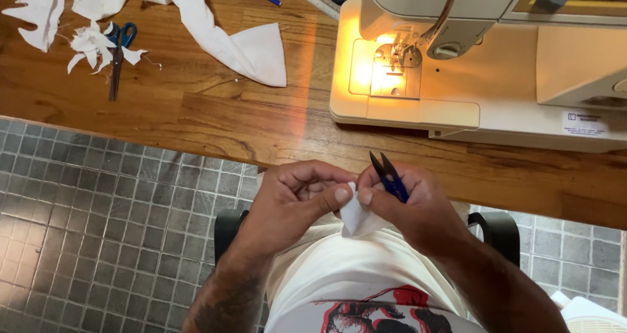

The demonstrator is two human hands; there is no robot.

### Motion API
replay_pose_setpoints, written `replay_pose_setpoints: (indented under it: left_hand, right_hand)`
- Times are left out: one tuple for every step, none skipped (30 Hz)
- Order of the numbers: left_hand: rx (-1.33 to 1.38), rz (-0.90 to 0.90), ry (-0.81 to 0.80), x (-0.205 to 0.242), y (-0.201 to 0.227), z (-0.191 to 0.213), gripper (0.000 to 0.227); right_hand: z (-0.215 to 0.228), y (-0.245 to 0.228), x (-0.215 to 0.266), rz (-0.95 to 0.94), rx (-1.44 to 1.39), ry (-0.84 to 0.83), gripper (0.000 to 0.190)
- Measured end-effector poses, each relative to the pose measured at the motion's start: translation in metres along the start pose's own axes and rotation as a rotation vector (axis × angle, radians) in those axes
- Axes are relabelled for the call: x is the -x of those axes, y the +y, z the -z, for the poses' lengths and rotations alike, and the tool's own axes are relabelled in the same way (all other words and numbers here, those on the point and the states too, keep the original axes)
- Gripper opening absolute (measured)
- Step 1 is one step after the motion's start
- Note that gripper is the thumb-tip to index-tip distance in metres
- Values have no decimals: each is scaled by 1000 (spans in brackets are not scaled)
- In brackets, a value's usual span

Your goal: Trimming excess threads or fabric from a small white circular piece using thread nippers

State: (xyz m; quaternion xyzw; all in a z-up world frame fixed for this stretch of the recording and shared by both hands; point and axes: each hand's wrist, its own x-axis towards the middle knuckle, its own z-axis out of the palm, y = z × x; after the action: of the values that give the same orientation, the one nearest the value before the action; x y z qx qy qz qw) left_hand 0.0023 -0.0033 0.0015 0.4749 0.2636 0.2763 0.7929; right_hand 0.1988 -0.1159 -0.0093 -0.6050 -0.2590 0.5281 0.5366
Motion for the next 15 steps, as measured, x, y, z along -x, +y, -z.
replay_pose_setpoints:
  left_hand:
    - [0, -1, 2, -2, -5, 5, 26]
    - [-17, -14, 5, -4, -9, 10, 24]
    - [-32, -27, 4, -6, -14, 15, 21]
    - [-32, -28, 2, -7, -13, 13, 21]
    - [-52, -25, 3, -7, -12, 12, 19]
    - [-72, -23, 3, -6, -11, 11, 18]
    - [-71, -24, 5, -7, -15, 10, 18]
    - [-72, -26, 5, -7, -19, 9, 16]
    - [-71, -27, 5, -7, -23, 8, 15]
    - [-69, -28, 5, -7, -20, 6, 15]
    - [-85, -32, 5, -6, -18, 4, 15]
    - [-100, -37, 5, -5, -15, 3, 15]
    - [-98, -38, 6, -6, -14, 2, 15]
    - [-102, -50, 11, -6, -14, 1, 16]
    - [-106, -61, 15, -5, -13, 0, 17]
  right_hand:
    - [0, 3, 0, 0, 0, -2, 14]
    - [1, 6, 0, 9, 1, -2, 14]
    - [2, 9, 0, 18, 1, 1, 14]
    - [2, 11, 1, 19, 2, 3, 14]
    - [3, 12, 3, 40, -11, 7, 15]
    - [3, 14, 4, 60, -25, 11, 15]
    - [2, 13, 5, 61, -24, 9, 15]
    - [1, 12, 5, 72, -15, 10, 14]
    - [0, 11, 6, 83, -6, 13, 14]
    - [1, 10, 6, 83, -4, 12, 14]
    - [1, 10, 5, 99, -5, 16, 13]
    - [1, 9, 5, 115, -5, 20, 12]
    - [1, 7, 6, 115, -3, 18, 12]
    - [0, 5, 8, 149, 22, 2, 18]
    - [-1, 4, 10, 182, 45, -15, 26]
